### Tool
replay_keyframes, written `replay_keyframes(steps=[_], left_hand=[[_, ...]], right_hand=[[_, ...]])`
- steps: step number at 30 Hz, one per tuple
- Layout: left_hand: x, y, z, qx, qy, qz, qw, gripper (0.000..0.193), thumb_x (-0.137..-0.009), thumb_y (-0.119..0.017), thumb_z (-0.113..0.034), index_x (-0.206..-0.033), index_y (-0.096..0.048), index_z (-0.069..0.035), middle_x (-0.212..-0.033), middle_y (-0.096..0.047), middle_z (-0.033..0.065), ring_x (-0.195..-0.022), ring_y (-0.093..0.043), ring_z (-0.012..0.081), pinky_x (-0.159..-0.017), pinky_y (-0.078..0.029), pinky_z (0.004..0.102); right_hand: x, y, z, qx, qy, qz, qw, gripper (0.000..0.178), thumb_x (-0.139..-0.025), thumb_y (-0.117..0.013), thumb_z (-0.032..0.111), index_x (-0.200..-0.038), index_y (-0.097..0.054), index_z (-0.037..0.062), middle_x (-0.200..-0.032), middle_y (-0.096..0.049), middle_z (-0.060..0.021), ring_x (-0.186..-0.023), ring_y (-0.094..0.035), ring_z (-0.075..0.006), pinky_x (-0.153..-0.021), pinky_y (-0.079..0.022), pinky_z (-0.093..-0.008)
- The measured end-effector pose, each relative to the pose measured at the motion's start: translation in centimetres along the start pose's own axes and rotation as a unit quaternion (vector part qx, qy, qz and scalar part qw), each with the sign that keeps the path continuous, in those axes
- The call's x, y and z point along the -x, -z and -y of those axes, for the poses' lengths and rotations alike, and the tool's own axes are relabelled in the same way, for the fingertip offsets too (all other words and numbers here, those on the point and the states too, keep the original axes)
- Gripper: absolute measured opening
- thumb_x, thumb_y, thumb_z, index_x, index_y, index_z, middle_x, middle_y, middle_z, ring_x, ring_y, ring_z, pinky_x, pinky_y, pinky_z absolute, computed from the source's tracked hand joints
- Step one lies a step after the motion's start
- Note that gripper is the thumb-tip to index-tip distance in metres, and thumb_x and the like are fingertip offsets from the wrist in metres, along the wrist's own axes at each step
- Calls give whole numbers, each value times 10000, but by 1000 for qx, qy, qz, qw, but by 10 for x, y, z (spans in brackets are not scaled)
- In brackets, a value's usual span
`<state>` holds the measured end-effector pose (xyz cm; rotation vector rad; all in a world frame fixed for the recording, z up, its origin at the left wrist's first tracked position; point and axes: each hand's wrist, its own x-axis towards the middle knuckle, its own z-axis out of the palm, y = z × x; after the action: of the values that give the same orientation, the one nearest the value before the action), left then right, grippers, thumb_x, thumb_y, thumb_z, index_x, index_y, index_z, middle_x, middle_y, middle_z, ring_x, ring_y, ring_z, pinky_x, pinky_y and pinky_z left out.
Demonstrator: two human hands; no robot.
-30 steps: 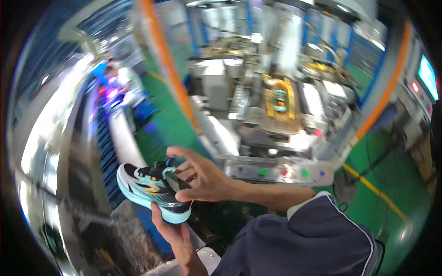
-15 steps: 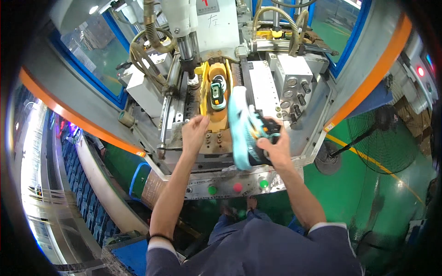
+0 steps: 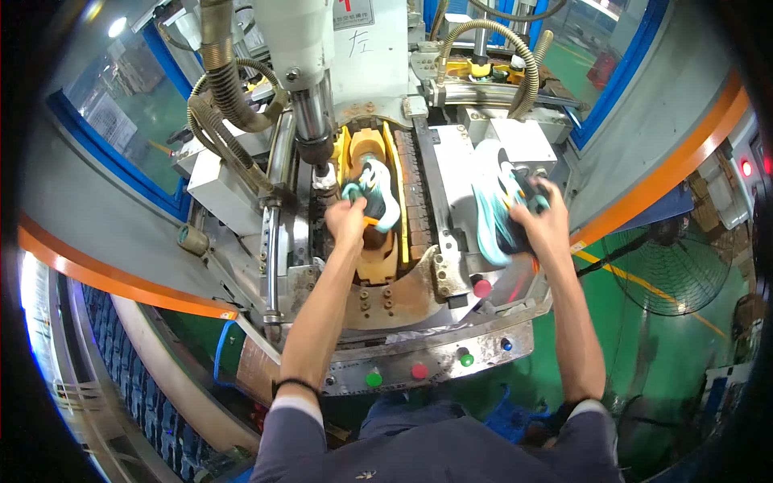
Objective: Operating a shoe lasting and pressing machine to assemble athletic footwear.
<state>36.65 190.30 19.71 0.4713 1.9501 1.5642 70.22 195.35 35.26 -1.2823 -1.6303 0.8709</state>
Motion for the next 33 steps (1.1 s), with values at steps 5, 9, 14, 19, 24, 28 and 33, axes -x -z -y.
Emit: replay_keyframes(steps=[5, 9, 14, 19, 24, 28, 33], left_hand=[[138, 80, -42, 304, 123, 83, 941, 253, -851, -682, -73, -1044, -608, 72, -985, -657, 100, -884, -632, 171, -728, -514, 290], [233, 178, -45, 241, 98, 30, 965, 379, -860, -659, -71, -1181, -561, 105, -1066, -642, 115, -944, -619, 169, -865, -478, 288], [318, 262, -44, 247, 37, -104, 963, 356, -868, -633, -79, -1168, -557, 96, -1050, -652, 120, -936, -644, 181, -855, -507, 306], [374, 317, 7, 270, 17, -234, 934, 288, -903, -625, -141, -1106, -587, 59, -1006, -668, 114, -861, -674, 180, -750, -559, 292], [404, 321, 37, 306, 59, -344, 886, 252, -927, -601, -160, -1095, -613, 27, -1083, -634, 108, -911, -625, 217, -656, -540, 318], [400, 298, 25, 335, 64, -321, 883, 301, -922, -618, -210, -1107, -617, 28, -1070, -655, 104, -903, -623, 219, -760, -505, 325], [406, 278, 15, 335, 72, -330, 879, 304, -928, -612, -216, -1107, -612, 30, -1064, -670, 104, -911, -641, 213, -752, -514, 329]], right_hand=[[-101, -112, 11, 221, 49, 134, 965, 624, -622, -769, 267, -1124, -587, -56, -1096, -638, -251, -1008, -643, -334, -877, -506, -386], [-92, -226, 41, 268, -34, 282, 920, 522, -697, -713, 268, -1102, -606, -45, -1075, -658, -237, -1022, -647, -345, -892, -511, -403], [-59, -330, -19, 305, 11, 179, 935, 543, -781, -612, 135, -1226, -387, -79, -1079, -632, -303, -1002, -657, -367, -861, -529, -425], [-23, -317, -10, 290, 54, 133, 946, 769, -778, -709, 223, -1333, -265, -69, -1219, -495, -309, -1093, -567, -429, -852, -523, -485], [144, -205, 36, 36, 355, 208, 911, 185, -788, -586, 51, -971, -565, 41, -926, -626, -143, -814, -603, -298, -676, -517, -395], [272, -216, -36, -17, 393, 362, 845, 201, -747, -609, 84, -937, -568, 31, -978, -578, -108, -892, -585, -271, -652, -547, -364], [311, -257, -147, 82, 325, 444, 831, 310, -784, -590, 133, -1083, -533, 71, -1071, -481, -102, -1049, -503, -314, -824, -505, -394]])
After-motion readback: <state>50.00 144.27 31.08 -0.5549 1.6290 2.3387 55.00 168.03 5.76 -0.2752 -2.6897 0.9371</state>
